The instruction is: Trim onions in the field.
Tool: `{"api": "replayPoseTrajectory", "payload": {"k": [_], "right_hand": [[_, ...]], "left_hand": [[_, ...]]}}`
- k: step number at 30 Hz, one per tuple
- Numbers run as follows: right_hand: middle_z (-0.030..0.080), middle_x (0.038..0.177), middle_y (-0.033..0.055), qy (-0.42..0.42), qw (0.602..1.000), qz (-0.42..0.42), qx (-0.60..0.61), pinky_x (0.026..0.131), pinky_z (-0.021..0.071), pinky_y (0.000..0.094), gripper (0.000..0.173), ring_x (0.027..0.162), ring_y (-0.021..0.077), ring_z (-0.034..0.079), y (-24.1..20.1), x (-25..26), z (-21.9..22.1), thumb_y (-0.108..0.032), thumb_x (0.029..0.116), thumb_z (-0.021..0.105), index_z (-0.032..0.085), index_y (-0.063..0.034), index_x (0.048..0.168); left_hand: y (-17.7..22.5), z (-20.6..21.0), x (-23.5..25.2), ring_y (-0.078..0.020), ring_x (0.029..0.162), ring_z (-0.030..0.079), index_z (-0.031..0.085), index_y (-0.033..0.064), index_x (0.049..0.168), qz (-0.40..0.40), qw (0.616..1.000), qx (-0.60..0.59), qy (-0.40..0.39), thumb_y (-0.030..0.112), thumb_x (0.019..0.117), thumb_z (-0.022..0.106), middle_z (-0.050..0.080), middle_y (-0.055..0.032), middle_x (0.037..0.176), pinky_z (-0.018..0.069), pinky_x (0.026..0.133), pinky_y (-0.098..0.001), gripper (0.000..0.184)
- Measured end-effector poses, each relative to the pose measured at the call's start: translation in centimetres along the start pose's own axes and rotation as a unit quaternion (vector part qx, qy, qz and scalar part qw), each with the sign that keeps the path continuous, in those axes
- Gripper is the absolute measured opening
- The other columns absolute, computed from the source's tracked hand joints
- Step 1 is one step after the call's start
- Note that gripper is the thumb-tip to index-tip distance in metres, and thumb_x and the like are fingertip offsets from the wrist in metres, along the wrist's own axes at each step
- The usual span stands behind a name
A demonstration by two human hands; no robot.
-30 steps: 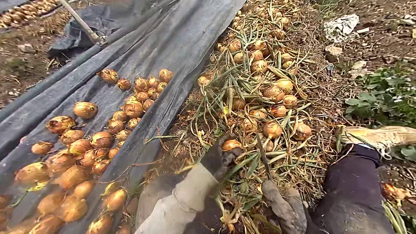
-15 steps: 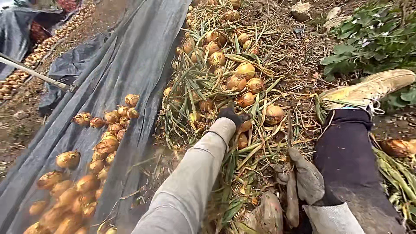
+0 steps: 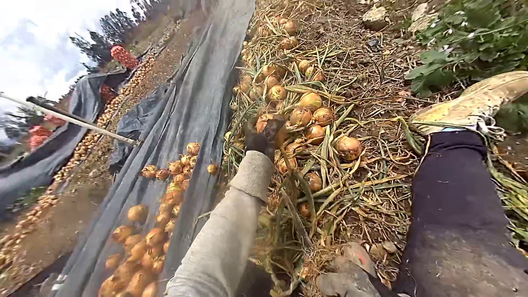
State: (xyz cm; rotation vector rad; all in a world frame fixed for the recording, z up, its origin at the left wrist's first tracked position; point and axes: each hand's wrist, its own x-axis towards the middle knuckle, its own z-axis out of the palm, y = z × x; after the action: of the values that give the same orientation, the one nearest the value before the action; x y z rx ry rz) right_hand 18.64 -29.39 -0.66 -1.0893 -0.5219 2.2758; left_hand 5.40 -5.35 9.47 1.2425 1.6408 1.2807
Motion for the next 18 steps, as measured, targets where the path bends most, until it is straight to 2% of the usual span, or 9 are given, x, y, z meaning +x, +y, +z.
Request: {"api": "replayPoseTrajectory", "payload": {"k": [2, 4, 5, 7, 8, 10, 13, 17, 18], "right_hand": [[0.069, 0.076, 0.0053, -0.007, 1.000, -0.023, 0.003, 0.064, 0.0626, 0.0380, 0.009, 0.067, 0.0196, 0.071, 1.0, 0.0, 2.0, -0.002, 0.0969, 0.053, 0.058, -0.0038, 0.104], [0.068, 0.078, 0.0071, 0.038, 0.996, -0.072, 0.021, 0.061, 0.0631, 0.0380, 0.014, 0.066, 0.0206, 0.071, 0.9, -0.1, 3.3, -0.005, 0.0984, 0.050, 0.054, -0.0034, 0.112], [0.067, 0.078, 0.0078, 0.067, 0.992, -0.101, 0.034, 0.058, 0.0628, 0.0378, 0.015, 0.063, 0.0205, 0.070, 0.6, -0.2, 3.9, -0.005, 0.0987, 0.049, 0.054, -0.0030, 0.112], [0.067, 0.077, 0.0102, 0.096, 0.984, -0.136, 0.061, 0.052, 0.0599, 0.0341, 0.011, 0.057, 0.0189, 0.067, -0.1, -0.6, 4.6, -0.005, 0.1014, 0.046, 0.053, -0.0030, 0.110], [0.067, 0.076, 0.0110, 0.095, 0.983, -0.143, 0.070, 0.050, 0.0586, 0.0327, 0.010, 0.056, 0.0183, 0.066, -0.2, -1.0, 4.7, -0.005, 0.1027, 0.045, 0.052, -0.0032, 0.109], [0.063, 0.069, 0.0101, 0.102, 0.983, -0.145, 0.048, 0.048, 0.0577, 0.0323, 0.008, 0.052, 0.0178, 0.064, -0.1, -1.9, 4.8, -0.004, 0.1012, 0.047, 0.053, -0.0034, 0.105], [0.062, 0.068, 0.0090, 0.102, 0.989, -0.099, -0.027, 0.046, 0.0571, 0.0323, 0.005, 0.051, 0.0183, 0.064, 0.4, -3.5, 4.9, -0.006, 0.1011, 0.050, 0.054, -0.0042, 0.103], [0.067, 0.071, 0.0129, 0.075, 0.991, -0.102, -0.049, 0.051, 0.0612, 0.0369, 0.009, 0.056, 0.0237, 0.069, 2.3, -5.1, 3.8, -0.006, 0.0983, 0.050, 0.057, -0.0016, 0.101], [0.068, 0.071, 0.0146, 0.076, 0.992, -0.086, -0.050, 0.051, 0.0619, 0.0387, 0.010, 0.056, 0.0258, 0.070, 2.5, -5.5, 3.6, -0.007, 0.1008, 0.048, 0.056, -0.0010, 0.102]], "left_hand": [[1.5, -3.5, -4.5, -0.0229, 0.110, 0.065, 0.037, 0.0060, 0.150, -0.003, 1.000, -0.027, -0.003, 0.023, 0.0902, 0.077, 0.061, -0.0166, 0.130, 0.0572, 0.092, -0.0421, 0.074], [1.5, -7.3, -10.6, -0.0252, 0.116, 0.062, 0.035, 0.0133, 0.153, -0.043, 0.999, 0.005, -0.029, 0.024, 0.0896, 0.077, 0.058, -0.0140, 0.138, 0.0555, 0.094, -0.0453, 0.077], [0.2, -9.1, -13.0, -0.0260, 0.112, 0.064, 0.036, 0.0168, 0.152, -0.053, 0.998, 0.012, -0.040, 0.022, 0.0865, 0.080, 0.060, -0.0131, 0.135, 0.0570, 0.089, -0.0459, 0.079], [-2.9, -11.9, -16.5, -0.0212, 0.097, 0.068, 0.035, 0.0221, 0.152, -0.088, 0.991, -0.028, -0.092, 0.009, 0.0797, 0.083, 0.065, -0.0098, 0.124, 0.0596, 0.077, -0.0387, 0.088], [-4.5, -13.0, -17.8, -0.0197, 0.092, 0.069, 0.037, 0.0218, 0.152, -0.108, 0.984, -0.044, -0.134, 0.004, 0.0758, 0.083, 0.067, -0.0098, 0.118, 0.0603, 0.073, -0.0360, 0.091], [-6.3, -14.7, -19.8, -0.0184, 0.092, 0.069, 0.045, 0.0154, 0.148, -0.150, 0.957, 0.000, -0.248, 0.002, 0.0696, 0.083, 0.067, -0.0108, 0.116, 0.0602, 0.076, -0.0345, 0.089], [-6.0, -16.0, -22.3, -0.0152, 0.094, 0.066, 0.050, 0.0061, 0.141, -0.154, 0.915, 0.107, -0.359, -0.003, 0.0670, 0.085, 0.066, -0.0111, 0.113, 0.0579, 0.081, -0.0323, 0.082], [-6.9, -15.5, -24.3, -0.0193, 0.093, 0.069, 0.048, 0.0076, 0.140, -0.130, 0.921, 0.134, -0.341, -0.003, 0.0593, 0.090, 0.067, -0.0128, 0.112, 0.0602, 0.079, -0.0365, 0.092], [-7.3, -15.3, -24.4, -0.0216, 0.096, 0.069, 0.047, 0.0090, 0.142, -0.108, 0.926, 0.157, -0.326, -0.001, 0.0573, 0.092, 0.066, -0.0140, 0.117, 0.0604, 0.080, -0.0391, 0.097]]}}
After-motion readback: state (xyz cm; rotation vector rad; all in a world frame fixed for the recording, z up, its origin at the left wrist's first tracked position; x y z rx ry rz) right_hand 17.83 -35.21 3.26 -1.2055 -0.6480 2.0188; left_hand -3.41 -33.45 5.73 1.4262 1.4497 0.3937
